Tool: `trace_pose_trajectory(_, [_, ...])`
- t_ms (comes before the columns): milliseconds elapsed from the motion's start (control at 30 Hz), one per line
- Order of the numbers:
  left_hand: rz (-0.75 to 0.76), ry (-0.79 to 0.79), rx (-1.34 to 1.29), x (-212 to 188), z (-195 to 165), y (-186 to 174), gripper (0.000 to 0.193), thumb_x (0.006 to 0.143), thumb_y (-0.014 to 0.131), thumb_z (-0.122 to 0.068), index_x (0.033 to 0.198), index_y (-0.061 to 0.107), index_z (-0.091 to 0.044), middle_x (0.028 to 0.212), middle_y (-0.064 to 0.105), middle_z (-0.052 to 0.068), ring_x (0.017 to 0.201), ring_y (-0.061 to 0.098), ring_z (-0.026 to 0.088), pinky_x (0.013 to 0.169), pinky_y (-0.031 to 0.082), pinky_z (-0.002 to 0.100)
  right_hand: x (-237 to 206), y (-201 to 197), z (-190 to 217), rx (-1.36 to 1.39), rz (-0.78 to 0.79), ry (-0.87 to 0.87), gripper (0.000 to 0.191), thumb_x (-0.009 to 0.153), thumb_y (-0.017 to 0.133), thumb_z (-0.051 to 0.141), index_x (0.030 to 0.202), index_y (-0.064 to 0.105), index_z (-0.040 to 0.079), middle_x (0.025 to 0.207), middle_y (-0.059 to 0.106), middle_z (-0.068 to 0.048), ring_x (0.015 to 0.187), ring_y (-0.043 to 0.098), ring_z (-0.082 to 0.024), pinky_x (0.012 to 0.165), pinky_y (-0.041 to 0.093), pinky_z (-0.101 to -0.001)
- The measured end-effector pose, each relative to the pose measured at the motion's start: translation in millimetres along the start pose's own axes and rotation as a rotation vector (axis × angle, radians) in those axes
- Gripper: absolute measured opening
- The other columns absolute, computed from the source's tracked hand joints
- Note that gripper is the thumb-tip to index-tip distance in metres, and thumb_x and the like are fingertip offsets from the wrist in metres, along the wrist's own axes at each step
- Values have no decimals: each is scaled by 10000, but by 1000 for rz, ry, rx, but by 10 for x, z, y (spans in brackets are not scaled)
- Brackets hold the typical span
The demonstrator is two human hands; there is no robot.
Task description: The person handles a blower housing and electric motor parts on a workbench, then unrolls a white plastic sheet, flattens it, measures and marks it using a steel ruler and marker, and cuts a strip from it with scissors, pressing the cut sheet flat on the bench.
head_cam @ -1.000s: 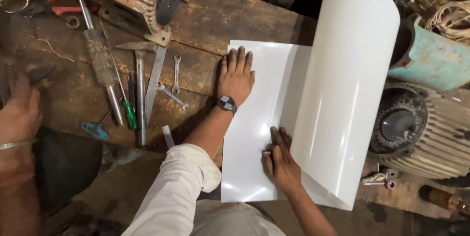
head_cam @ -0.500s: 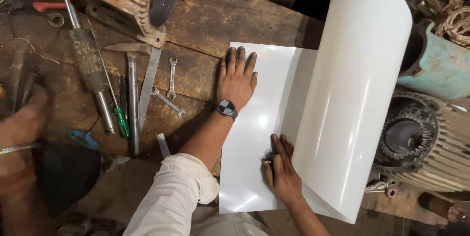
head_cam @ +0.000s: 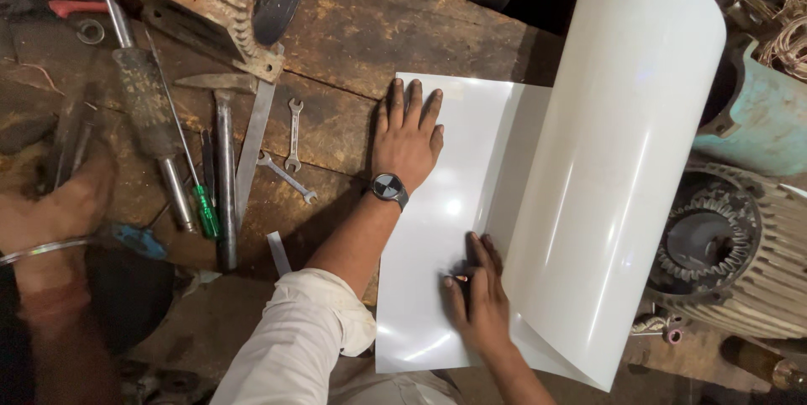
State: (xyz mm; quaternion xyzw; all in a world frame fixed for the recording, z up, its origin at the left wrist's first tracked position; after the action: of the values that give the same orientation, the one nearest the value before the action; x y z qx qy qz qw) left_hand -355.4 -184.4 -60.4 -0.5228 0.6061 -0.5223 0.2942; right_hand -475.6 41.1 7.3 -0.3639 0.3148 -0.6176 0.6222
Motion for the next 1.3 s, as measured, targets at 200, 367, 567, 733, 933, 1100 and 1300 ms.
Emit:
trace_pose_trajectory(200, [-25,49,23,50,-6,-31,577,1001,536,-370,1533,476,-154,1576,411,194,1488,302,458,1229,263,570,327,250,182,651,-211,213,443,1098,350,305,1241,563,-57,1298,604,-194,1215,556,-310,998,467,-365])
trace_pose_trajectory(367, [56,108,159,218,-87,-47,605,917,618,-355,1464,538,-110,1434,506,257,1352,439,519,1185,296,600,1108,384,-261,463,-324,507,289,1110,503,231,1072,659,-9,834,648,-116,751,602,-214,715,512,-346])
trace_pose_trajectory(567, [87,156,214,381,-171,-31,685,845,662,-362,1496,522,-202,1298,535,275,1198,510,575,1085,338,651,1840,98,-656,118,-526,181,149,969,703,100,1104,754,64,970,701,-142,868,695,-302,768,543,-389])
trace_pose_trajectory(733, [207,148,223,458,-201,30,757,805,683,-411,1508,489,-210,1278,528,215,1173,536,520,1069,332,690,2252,132,-698,20,-401,128,178,903,741,79,1077,775,69,918,656,-155,789,686,-321,714,551,-417])
trace_pose_trajectory(933, [180,164,291,447,-208,23,745,831,675,-396,1528,485,-214,1267,539,203,1176,546,512,1090,326,690,2476,138,-614,-93,-357,18,154,911,751,86,1061,771,58,961,661,-140,813,683,-349,721,550,-446])
trace_pose_trajectory(1100, [154,160,294,439,-208,32,777,810,668,-435,1529,487,-205,1262,540,229,1162,538,544,1081,322,688,2494,93,-597,-162,-262,-33,144,898,744,95,1033,783,62,960,659,-141,813,684,-362,707,548,-466])
trace_pose_trajectory(1300, [178,174,315,430,-196,64,752,835,656,-453,1516,485,-182,1286,530,248,1186,515,580,1087,316,690,2569,61,-622,-191,-218,-86,131,885,755,109,1003,779,58,952,662,-150,792,679,-367,689,547,-469])
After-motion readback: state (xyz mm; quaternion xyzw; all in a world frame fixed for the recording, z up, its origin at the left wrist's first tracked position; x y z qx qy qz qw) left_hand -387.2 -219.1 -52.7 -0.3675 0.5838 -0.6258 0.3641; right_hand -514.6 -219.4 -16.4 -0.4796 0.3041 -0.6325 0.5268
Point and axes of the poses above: each hand's wrist, its own x-axis towards the middle knuckle, its own y-axis out of the palm, z = x × y, the point moved 3 cm from there along x, towards the middle knuckle
